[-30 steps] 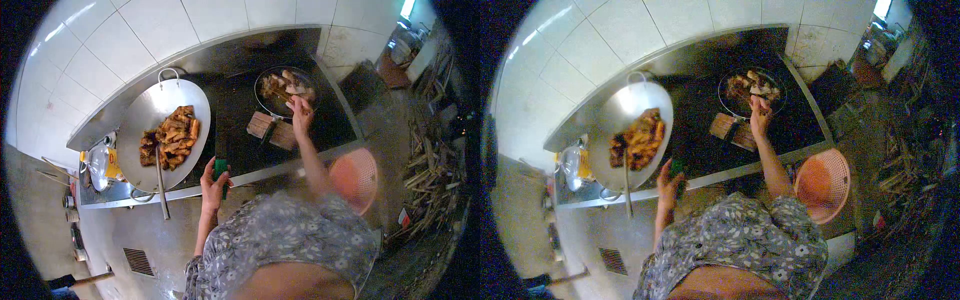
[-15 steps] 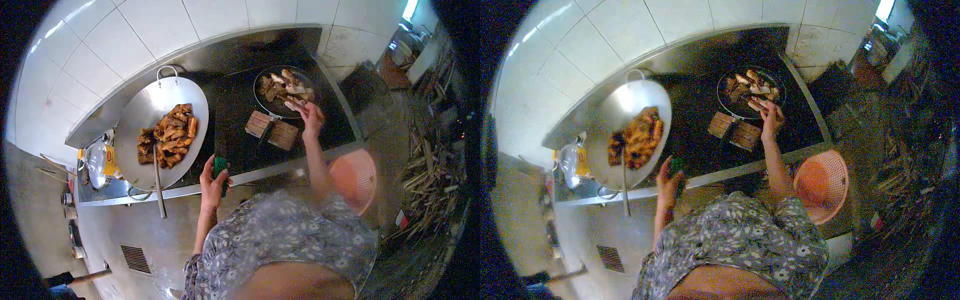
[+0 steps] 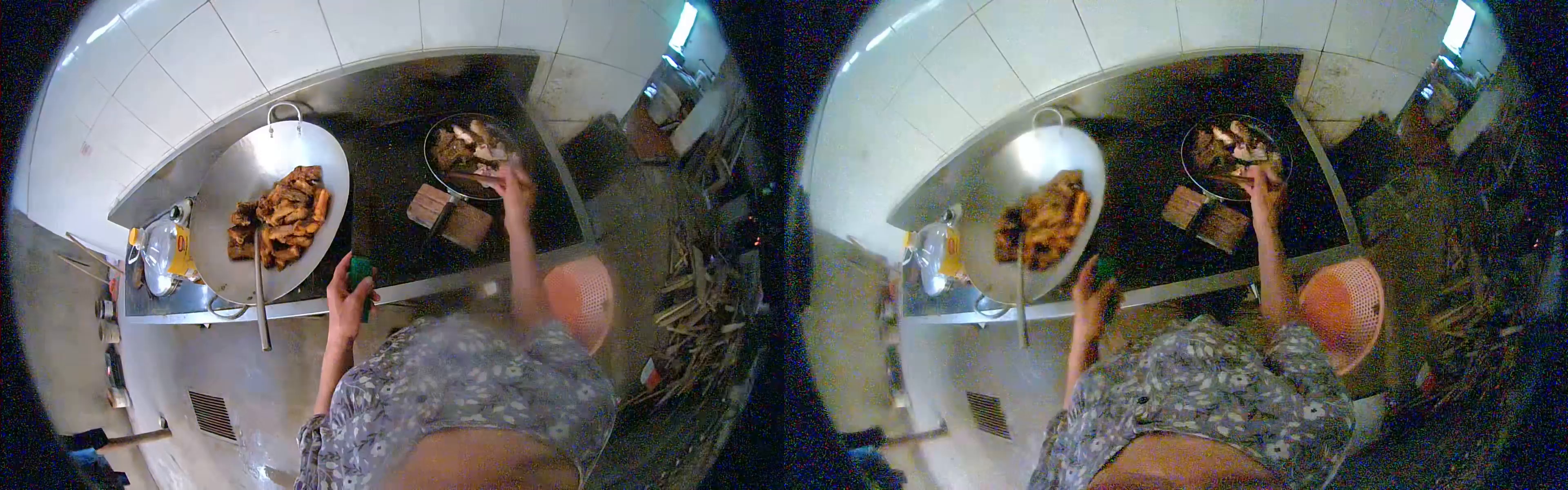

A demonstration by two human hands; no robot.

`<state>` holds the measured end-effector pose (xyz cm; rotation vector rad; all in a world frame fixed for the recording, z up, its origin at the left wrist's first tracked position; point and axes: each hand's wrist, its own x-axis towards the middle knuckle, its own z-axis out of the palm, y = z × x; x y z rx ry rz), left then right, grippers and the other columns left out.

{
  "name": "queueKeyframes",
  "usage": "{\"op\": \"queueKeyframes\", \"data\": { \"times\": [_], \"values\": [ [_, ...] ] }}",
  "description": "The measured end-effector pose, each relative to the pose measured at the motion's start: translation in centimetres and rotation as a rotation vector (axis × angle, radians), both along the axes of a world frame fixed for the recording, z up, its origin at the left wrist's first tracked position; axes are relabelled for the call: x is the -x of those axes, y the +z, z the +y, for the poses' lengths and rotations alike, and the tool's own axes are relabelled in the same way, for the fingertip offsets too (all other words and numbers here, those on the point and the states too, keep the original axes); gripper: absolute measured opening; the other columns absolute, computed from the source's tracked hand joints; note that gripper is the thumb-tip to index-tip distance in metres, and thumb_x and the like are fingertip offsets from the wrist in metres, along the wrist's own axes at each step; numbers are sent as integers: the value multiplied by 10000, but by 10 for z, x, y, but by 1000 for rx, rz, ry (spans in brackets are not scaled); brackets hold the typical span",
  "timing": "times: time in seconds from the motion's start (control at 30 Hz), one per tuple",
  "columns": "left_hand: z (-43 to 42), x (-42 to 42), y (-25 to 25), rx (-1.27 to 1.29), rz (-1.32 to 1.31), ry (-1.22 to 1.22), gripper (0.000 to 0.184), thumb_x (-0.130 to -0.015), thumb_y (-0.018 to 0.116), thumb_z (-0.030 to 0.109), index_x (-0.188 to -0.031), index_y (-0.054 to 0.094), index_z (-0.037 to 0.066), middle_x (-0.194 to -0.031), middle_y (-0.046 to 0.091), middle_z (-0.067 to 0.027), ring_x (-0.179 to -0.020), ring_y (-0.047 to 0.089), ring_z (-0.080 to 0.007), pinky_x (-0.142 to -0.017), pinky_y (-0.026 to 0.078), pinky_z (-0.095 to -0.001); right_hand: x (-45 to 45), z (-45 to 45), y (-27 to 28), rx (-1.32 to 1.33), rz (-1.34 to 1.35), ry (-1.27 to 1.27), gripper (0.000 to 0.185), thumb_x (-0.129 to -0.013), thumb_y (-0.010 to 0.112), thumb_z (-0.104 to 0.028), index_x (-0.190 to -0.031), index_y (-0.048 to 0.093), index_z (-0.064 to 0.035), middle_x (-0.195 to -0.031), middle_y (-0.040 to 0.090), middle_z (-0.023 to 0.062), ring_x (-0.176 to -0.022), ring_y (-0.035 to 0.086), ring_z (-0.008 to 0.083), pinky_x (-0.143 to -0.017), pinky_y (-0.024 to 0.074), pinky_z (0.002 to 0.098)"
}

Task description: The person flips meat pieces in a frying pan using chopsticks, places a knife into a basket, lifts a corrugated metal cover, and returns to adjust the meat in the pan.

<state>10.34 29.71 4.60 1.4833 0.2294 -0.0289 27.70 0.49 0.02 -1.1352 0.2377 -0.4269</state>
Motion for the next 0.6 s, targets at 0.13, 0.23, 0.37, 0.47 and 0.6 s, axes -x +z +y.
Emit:
{"op": "queueKeyframes", "data": {
  "times": [0.13,0.23,0.37,0.47,0.6],
  "values": [
    [-3,-2,6,-53,-29,-26,505,-775,511,9,-1246,329,38,-926,564,-79,-556,515,-104,-403,410,-210,-34,8,-2,215,28,-32,199,-832,537,-214,-874,581,-24,-814,574,40,-812,548,131,-741,464,288],
    [-7,1,14,-51,-11,-33,503,-775,511,7,-1243,331,35,-924,565,-81,-552,514,-103,-401,408,-210,-71,16,-50,343,-9,-136,215,-836,539,-211,-882,599,-10,-830,591,48,-775,552,114,-698,461,254],
    [-2,1,11,-41,-43,1,499,-774,512,4,-1240,335,32,-922,566,-83,-544,513,-103,-397,404,-209,-77,18,-65,259,-137,-204,209,-809,572,-169,-943,608,-12,-855,576,23,-794,551,107,-685,480,248],
    [1,6,4,-25,-32,15,498,-774,514,3,-1238,337,32,-922,566,-83,-536,513,-104,-394,401,-208,-40,1,-38,360,-80,68,247,-829,552,-218,-945,610,-7,-941,608,58,-717,549,95,-644,438,207],
    [0,4,-1,-25,-17,12,497,-775,516,1,-1237,338,31,-920,566,-83,-528,513,-106,-389,396,-208,-14,-19,2,326,-174,249,232,-829,552,-211,-899,618,0,-897,608,43,-738,547,97,-671,435,200]
  ]
}}
